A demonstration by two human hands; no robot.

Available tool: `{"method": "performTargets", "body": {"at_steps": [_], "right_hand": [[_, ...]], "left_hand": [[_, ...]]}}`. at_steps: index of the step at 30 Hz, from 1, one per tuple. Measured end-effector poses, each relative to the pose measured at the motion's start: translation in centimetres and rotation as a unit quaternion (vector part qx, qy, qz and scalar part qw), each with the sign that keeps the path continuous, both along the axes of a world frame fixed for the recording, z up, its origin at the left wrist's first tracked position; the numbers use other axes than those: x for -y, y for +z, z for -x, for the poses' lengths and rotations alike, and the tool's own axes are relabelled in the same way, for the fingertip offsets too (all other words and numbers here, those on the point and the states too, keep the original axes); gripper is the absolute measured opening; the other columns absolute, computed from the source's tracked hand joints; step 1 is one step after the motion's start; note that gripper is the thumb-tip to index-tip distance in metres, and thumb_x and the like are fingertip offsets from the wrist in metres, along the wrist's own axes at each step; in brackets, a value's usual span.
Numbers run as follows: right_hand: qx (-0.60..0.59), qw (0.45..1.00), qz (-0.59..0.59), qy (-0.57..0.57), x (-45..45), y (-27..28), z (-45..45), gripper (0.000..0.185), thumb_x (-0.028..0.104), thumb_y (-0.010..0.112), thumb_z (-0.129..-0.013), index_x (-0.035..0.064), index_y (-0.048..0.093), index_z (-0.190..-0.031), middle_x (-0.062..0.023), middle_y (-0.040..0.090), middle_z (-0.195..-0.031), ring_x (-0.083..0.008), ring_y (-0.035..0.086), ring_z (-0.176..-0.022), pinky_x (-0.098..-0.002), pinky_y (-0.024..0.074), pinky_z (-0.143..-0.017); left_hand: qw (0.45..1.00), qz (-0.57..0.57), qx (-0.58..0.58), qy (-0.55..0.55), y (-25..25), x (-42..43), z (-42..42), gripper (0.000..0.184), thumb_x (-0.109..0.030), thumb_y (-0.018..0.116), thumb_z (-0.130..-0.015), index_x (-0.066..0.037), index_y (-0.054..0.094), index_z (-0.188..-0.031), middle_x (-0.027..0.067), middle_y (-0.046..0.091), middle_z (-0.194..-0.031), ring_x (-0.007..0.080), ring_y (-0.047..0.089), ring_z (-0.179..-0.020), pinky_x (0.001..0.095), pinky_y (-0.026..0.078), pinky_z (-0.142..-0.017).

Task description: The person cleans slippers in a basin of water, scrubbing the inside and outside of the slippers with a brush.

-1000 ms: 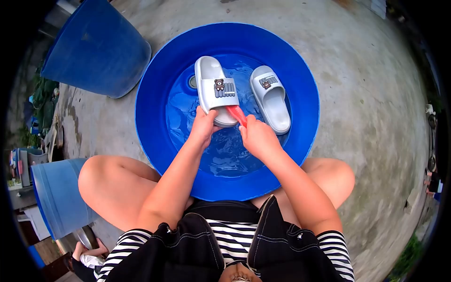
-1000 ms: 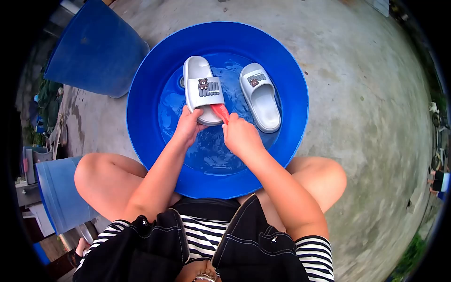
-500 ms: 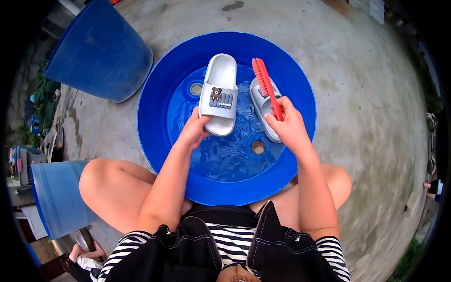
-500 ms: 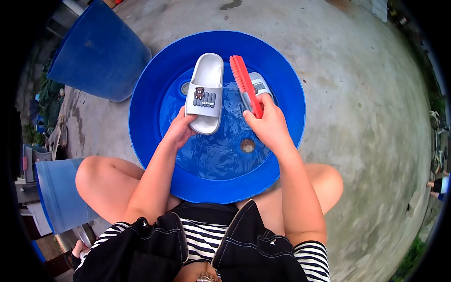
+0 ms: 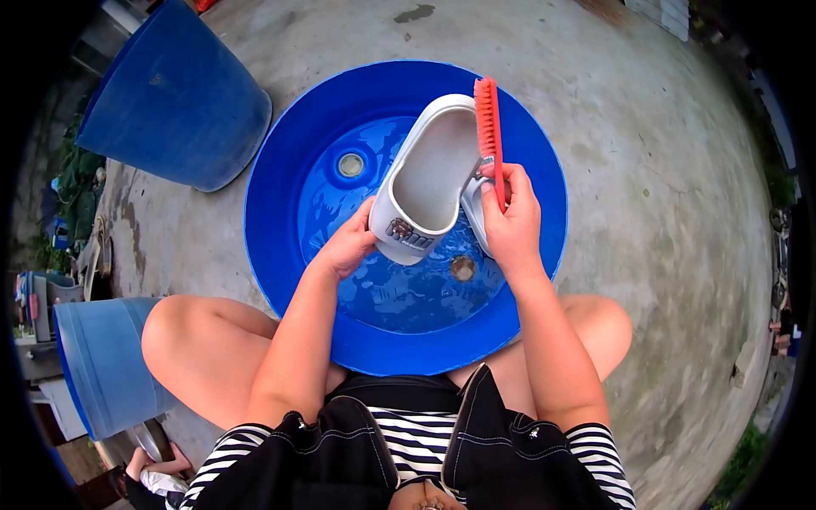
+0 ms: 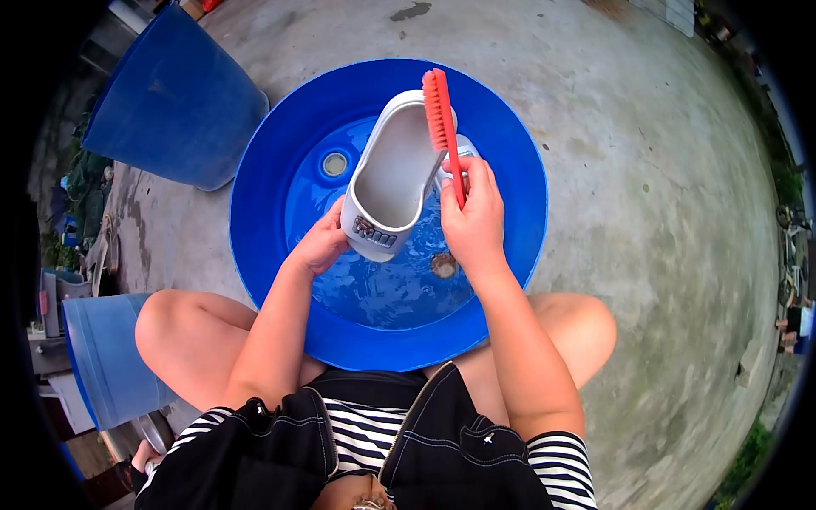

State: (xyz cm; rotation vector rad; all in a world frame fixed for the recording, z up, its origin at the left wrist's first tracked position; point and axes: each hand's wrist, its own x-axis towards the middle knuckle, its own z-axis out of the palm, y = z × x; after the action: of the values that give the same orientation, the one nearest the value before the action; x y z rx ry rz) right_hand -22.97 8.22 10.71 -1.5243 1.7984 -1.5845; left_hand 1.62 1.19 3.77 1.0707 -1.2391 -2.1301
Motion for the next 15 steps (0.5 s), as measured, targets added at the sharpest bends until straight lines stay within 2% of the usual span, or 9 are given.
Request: {"method": "performTargets", "body": {"at_steps": [1, 4, 6, 7, 8, 9, 11, 13, 15], "right_hand": [[-0.003, 0.999, -0.031, -0.031, -0.2, 1.0, 0.4, 0.017, 0.005, 0.064, -0.093, 0.0011, 0.060, -0.109, -0.0121, 0.063, -0.104, -0.0193, 0.063, -0.080, -0.0325, 0.0529, -0.072], [-0.051, 0.996, -0.022, -0.064, 0.5, 2.8, 2.4, 0.026, 0.014, 0.072, -0.092, 0.0010, 0.060, -0.111, -0.0118, 0.066, -0.104, -0.0187, 0.063, -0.080, -0.0332, 0.0533, -0.075], [0.060, 0.993, -0.098, -0.023, 0.5, 4.0, 3.1, 0.039, 0.026, 0.079, -0.088, 0.0007, 0.061, -0.112, -0.0120, 0.068, -0.105, -0.0181, 0.065, -0.085, -0.0331, 0.0538, -0.079], [0.059, 0.993, -0.096, -0.025, 0.3, 3.4, 3.4, 0.039, 0.026, 0.079, -0.088, 0.0007, 0.061, -0.112, -0.0120, 0.068, -0.105, -0.0181, 0.065, -0.085, -0.0331, 0.0538, -0.079], [0.112, 0.986, -0.121, 0.028, 0.4, 2.8, 3.8, 0.045, 0.030, 0.080, -0.087, 0.0004, 0.060, -0.114, -0.0118, 0.069, -0.106, -0.0176, 0.066, -0.088, -0.0325, 0.0538, -0.081], [0.163, 0.973, -0.143, 0.082, 0.5, 2.6, 4.0, 0.051, 0.034, 0.082, -0.086, 0.0001, 0.060, -0.116, -0.0116, 0.070, -0.106, -0.0172, 0.066, -0.090, -0.0319, 0.0537, -0.082], [0.160, 0.971, -0.150, 0.091, 0.0, 2.9, 3.9, 0.050, 0.030, 0.079, -0.087, -0.0005, 0.058, -0.121, -0.0116, 0.069, -0.106, -0.0186, 0.067, -0.094, -0.0319, 0.0534, -0.085], [0.114, 0.976, -0.168, 0.074, -0.6, 3.5, 3.5, 0.048, 0.025, 0.075, -0.089, -0.0014, 0.055, -0.125, -0.0120, 0.069, -0.104, -0.0175, 0.067, -0.089, -0.0322, 0.0544, -0.079], [0.151, 0.963, -0.194, 0.106, -1.3, 4.6, 2.5, 0.047, 0.023, 0.073, -0.090, -0.0018, 0.054, -0.125, -0.0126, 0.068, -0.104, -0.0167, 0.067, -0.082, -0.0319, 0.0549, -0.074]], "left_hand": [[1.000, -0.002, 0.001, 0.000, 0.3, -0.1, 0.0, 0.061, -0.008, 0.064, -0.094, -0.018, 0.044, -0.150, 0.0037, 0.057, -0.138, 0.0186, 0.056, -0.128, 0.0412, 0.048, -0.104], [0.997, -0.061, -0.031, -0.043, 0.8, 0.0, 0.0, 0.067, -0.007, 0.066, -0.092, -0.018, 0.042, -0.153, 0.0037, 0.056, -0.142, 0.0193, 0.055, -0.131, 0.0411, 0.047, -0.106], [0.990, -0.081, -0.035, -0.105, 0.3, 0.2, -0.2, 0.077, -0.009, 0.070, -0.090, -0.015, 0.034, -0.158, 0.0052, 0.052, -0.147, 0.0193, 0.051, -0.135, 0.0408, 0.044, -0.110], [0.986, -0.090, -0.037, -0.137, 0.1, -0.1, -0.4, 0.083, -0.009, 0.072, -0.089, -0.014, 0.030, -0.161, 0.0060, 0.050, -0.150, 0.0193, 0.049, -0.137, 0.0406, 0.042, -0.113], [0.989, -0.066, -0.043, -0.121, 0.2, -0.6, -0.3, 0.074, -0.015, 0.073, -0.091, -0.011, 0.038, -0.156, 0.0053, 0.056, -0.143, 0.0184, 0.055, -0.131, 0.0383, 0.046, -0.108], [0.989, -0.066, -0.042, -0.122, 0.3, -0.6, 0.0, 0.074, -0.015, 0.073, -0.091, -0.011, 0.038, -0.156, 0.0053, 0.056, -0.143, 0.0184, 0.055, -0.131, 0.0383, 0.046, -0.108], [0.995, -0.075, -0.061, -0.036, 0.4, -0.4, 0.4, 0.064, -0.013, 0.070, -0.093, -0.010, 0.045, -0.152, 0.0063, 0.059, -0.141, 0.0199, 0.057, -0.130, 0.0404, 0.049, -0.107], [0.987, -0.099, -0.066, 0.106, -0.1, 0.2, 0.6, 0.048, -0.019, 0.068, -0.097, -0.006, 0.055, -0.142, 0.0102, 0.067, -0.129, 0.0187, 0.069, -0.112, 0.0355, 0.059, -0.094], [0.973, -0.118, -0.098, 0.172, -0.1, 0.5, 0.1, 0.042, -0.021, 0.067, -0.099, -0.005, 0.059, -0.137, 0.0111, 0.069, -0.125, 0.0193, 0.070, -0.108, 0.0346, 0.060, -0.091]]}}
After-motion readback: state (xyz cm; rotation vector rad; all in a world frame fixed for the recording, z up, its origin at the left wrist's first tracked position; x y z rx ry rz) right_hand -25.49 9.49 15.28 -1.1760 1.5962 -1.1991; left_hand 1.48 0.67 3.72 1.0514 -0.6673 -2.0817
